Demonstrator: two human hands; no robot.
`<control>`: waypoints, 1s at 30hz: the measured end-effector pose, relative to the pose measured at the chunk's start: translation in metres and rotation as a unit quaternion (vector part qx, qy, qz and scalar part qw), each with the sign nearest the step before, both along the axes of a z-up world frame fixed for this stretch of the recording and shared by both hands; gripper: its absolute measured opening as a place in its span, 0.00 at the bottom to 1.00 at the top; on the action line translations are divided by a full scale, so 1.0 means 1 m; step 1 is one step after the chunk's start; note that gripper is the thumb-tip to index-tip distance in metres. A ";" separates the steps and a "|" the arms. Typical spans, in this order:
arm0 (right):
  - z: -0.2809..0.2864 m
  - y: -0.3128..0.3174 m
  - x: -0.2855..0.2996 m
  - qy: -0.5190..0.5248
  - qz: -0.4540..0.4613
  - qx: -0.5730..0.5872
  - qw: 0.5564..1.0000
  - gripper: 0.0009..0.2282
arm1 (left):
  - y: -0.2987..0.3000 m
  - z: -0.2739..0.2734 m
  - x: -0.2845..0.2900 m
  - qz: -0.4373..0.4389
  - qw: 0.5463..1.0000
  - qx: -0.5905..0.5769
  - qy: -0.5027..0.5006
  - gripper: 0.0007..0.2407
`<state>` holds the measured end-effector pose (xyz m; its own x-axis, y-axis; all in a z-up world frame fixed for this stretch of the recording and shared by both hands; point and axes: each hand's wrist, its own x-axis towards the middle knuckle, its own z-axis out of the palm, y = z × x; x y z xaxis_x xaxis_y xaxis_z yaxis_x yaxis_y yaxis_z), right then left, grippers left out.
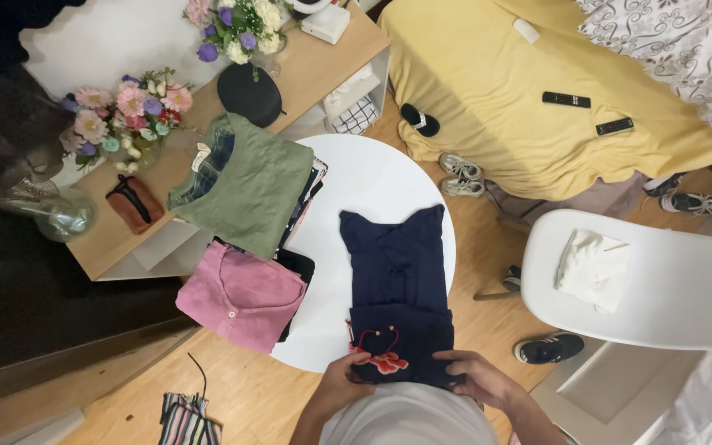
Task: The person folds a black t-shirt, a pink shirt, a navy blue shirt, and a white shirt on a white round table. They pick up each item from a nearby bed, fold it neatly, and place it on the table.
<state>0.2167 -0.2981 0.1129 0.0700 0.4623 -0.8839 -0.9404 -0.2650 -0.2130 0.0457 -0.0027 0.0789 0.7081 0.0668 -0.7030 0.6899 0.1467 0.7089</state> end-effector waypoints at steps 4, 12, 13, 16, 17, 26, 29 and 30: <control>-0.003 0.019 0.045 -0.043 0.020 0.008 0.999 0.21 | 0.020 -0.002 0.036 -0.023 0.998 0.029 -0.050 0.23; -0.053 0.073 0.191 -0.177 -0.007 0.019 0.984 0.21 | 0.081 0.000 0.183 -0.007 0.964 0.246 -0.096 0.16; -0.033 0.088 0.195 -0.176 -0.007 0.019 0.984 0.21 | 0.079 0.013 0.195 -0.007 0.964 0.247 -0.095 0.16; -0.006 0.120 0.206 -0.225 -0.020 -0.084 0.970 0.27 | 0.070 0.022 0.221 0.043 0.945 0.322 -0.033 0.34; -0.022 0.120 0.205 -0.306 0.036 -0.148 0.940 0.30 | 0.065 0.002 0.221 0.030 0.926 0.373 -0.042 0.35; -0.047 0.111 0.132 -0.645 0.429 -0.184 0.605 0.33 | -0.005 -0.037 0.189 -0.046 0.892 0.432 0.124 0.36; -0.041 0.107 0.131 -0.644 0.484 -0.189 0.562 0.34 | -0.007 -0.039 0.190 -0.024 0.890 0.437 0.128 0.38; -0.039 0.106 0.132 -0.643 0.494 -0.186 0.555 0.34 | -0.006 -0.039 0.193 0.003 0.897 0.422 0.132 0.39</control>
<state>0.3486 -0.1920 0.0742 0.6279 0.6392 -0.4440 0.5694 -0.7662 -0.2979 0.2385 -0.0087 0.0402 0.5217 0.6576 -0.5435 0.8514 -0.3607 0.3808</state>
